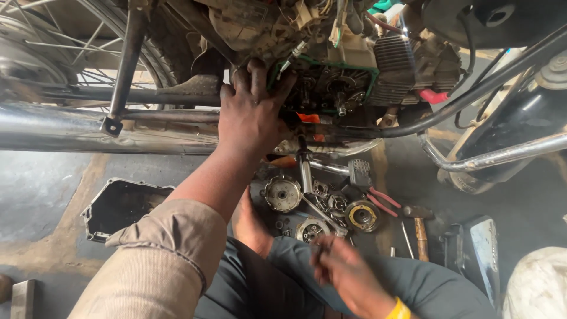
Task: The person sits on the floor beneath a motorcycle and works on the engine crankcase area, fitting and pressing components into place by hand and turning a fastener. They pick up small parts from the floor and continue seating the component into the engine case.
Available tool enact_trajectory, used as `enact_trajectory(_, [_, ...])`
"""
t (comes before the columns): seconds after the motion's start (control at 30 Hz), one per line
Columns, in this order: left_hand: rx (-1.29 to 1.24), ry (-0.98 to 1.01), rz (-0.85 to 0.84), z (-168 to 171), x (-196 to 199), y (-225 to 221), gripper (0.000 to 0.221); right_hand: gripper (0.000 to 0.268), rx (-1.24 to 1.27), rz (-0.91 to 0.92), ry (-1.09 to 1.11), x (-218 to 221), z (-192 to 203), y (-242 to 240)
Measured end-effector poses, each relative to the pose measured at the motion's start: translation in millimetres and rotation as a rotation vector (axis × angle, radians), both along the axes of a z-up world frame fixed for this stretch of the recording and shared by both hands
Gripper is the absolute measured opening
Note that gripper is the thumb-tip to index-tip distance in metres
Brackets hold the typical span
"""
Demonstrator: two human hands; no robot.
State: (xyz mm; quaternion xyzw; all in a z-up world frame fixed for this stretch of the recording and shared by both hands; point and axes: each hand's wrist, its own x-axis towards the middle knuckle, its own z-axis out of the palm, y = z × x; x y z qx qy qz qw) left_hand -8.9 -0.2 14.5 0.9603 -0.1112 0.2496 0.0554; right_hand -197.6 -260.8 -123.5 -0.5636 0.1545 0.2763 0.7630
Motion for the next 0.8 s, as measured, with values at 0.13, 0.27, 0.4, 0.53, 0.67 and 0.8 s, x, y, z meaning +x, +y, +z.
enact_trajectory(0.13, [0.046, 0.039, 0.032, 5, 0, -5, 0.099, 0.037, -0.214, 0.347, -0.04, -36, -73, -24])
enact_trajectory(0.27, [0.072, 0.089, 0.043, 8, 0, -6, 0.099, 0.033, -0.754, 0.61, -0.659, -42, -47, -4])
enact_trajectory(0.4, [0.085, 0.108, 0.066, 7, -1, -6, 0.097, 0.031, -0.833, 0.669, -0.928, -39, -27, 8])
enact_trajectory(0.53, [0.075, 0.102, 0.057, 6, 1, -4, 0.096, 0.035, -0.857, 0.646, -0.94, -41, -43, 6])
enact_trajectory(0.67, [0.061, 0.092, 0.044, 2, 0, -4, 0.097, 0.021, -0.935, 0.632, -0.959, -42, -39, 9])
enact_trajectory(0.8, [0.033, 0.058, 0.02, -3, 2, -4, 0.099, 0.019, -1.014, 0.686, -0.922, -45, -52, -2])
